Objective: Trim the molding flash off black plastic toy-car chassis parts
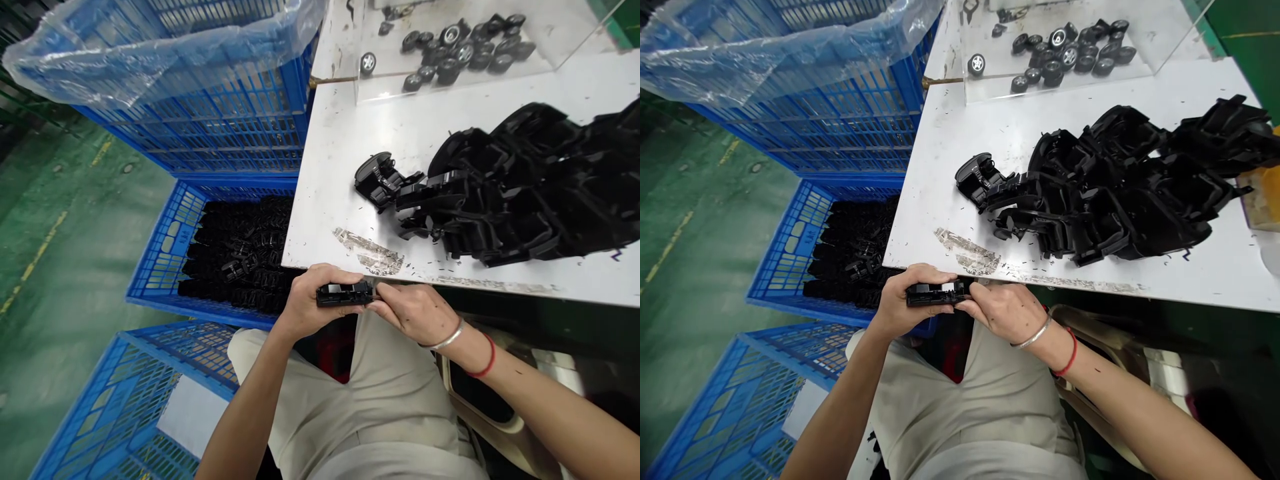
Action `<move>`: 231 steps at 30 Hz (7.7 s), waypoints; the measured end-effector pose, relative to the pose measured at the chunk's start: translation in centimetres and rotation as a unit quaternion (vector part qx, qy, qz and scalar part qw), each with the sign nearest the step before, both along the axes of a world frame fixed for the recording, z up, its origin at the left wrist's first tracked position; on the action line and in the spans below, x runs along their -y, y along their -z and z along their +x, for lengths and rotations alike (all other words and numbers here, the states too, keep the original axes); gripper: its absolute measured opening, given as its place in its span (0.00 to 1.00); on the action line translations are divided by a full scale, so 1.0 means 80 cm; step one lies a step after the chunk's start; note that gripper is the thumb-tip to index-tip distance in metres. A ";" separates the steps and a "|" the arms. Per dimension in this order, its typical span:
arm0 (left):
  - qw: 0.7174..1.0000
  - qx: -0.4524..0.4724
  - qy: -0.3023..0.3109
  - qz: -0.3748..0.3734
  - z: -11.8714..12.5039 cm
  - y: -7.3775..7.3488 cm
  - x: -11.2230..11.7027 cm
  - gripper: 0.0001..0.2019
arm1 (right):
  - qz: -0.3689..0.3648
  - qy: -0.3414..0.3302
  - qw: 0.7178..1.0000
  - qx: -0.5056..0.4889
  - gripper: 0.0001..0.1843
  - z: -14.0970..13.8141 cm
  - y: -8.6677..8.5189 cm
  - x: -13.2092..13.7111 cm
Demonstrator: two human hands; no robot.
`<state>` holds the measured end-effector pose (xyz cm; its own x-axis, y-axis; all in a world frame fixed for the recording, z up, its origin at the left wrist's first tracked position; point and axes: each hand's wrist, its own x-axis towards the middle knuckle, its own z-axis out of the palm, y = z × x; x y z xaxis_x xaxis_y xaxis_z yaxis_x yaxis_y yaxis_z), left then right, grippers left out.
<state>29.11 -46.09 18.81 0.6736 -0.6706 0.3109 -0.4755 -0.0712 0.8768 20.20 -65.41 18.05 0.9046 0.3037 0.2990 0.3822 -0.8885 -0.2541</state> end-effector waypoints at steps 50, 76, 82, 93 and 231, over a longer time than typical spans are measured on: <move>1.000 0.004 -0.011 0.007 -0.006 -0.002 0.001 0.19 | 0.153 -0.053 0.977 -0.137 0.15 -0.014 -0.020 0.032; 0.998 -0.060 -0.020 -0.002 -0.006 -0.001 0.001 0.19 | -0.005 0.003 1.000 -0.008 0.19 -0.013 -0.003 0.009; 0.992 -0.029 -0.117 0.022 -0.030 -0.003 -0.002 0.19 | 0.359 0.092 0.916 -0.152 0.12 -0.033 -0.016 -0.016; 0.977 0.094 -0.132 0.135 -0.117 -0.015 -0.023 0.33 | 0.567 0.083 0.777 -0.260 0.15 -0.016 -0.029 -0.058; 0.960 -0.176 0.075 0.206 0.048 -0.036 -0.007 0.22 | 0.217 -0.040 0.950 -0.220 0.12 0.005 0.031 0.000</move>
<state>32.92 -45.50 21.68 0.5740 -0.7856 -0.2311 -0.1871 -0.4006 0.8969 20.60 -65.40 15.60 0.9501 0.3119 0.0098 0.2164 -0.6360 -0.7407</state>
